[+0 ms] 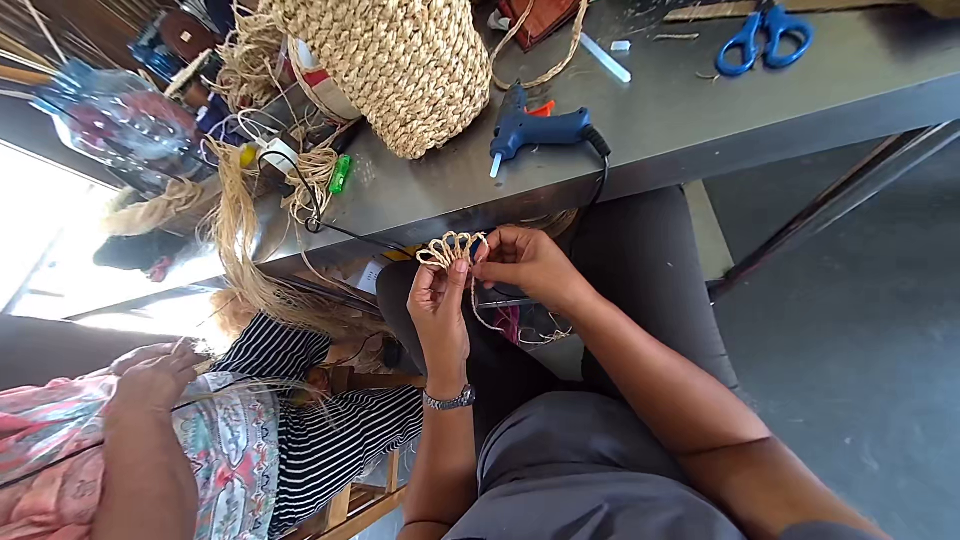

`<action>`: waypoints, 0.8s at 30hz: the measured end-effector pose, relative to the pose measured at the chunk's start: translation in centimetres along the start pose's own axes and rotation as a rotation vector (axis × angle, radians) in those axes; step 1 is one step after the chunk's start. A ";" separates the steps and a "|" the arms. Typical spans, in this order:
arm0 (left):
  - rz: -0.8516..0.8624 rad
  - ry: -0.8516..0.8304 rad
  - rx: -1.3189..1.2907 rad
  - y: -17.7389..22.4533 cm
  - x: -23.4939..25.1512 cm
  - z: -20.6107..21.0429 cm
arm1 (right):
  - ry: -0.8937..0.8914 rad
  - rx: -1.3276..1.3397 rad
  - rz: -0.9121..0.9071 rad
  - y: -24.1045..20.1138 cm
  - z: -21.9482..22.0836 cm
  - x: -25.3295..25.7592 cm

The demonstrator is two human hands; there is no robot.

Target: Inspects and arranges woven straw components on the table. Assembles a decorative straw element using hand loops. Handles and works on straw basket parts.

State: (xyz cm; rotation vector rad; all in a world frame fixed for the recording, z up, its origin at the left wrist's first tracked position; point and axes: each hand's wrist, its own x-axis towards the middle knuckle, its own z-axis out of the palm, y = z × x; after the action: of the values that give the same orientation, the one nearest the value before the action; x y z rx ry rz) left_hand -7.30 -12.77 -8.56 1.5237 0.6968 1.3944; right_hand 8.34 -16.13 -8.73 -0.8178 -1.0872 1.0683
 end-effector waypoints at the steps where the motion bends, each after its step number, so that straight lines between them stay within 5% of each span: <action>1: 0.004 -0.005 0.005 0.0 0.0 0.0 | -0.003 0.014 -0.007 0.0 0.0 0.0; 24: -0.095 -0.110 -0.008 0.2 0.4 -0.9 | -0.033 0.003 0.027 -0.6 -1.5 0.7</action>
State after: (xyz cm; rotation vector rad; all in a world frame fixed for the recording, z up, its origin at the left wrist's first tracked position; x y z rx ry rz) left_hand -8.16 -12.27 -8.31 1.5288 0.6856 1.2323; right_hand 10.05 -15.65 -8.39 -0.8167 -1.1053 1.1091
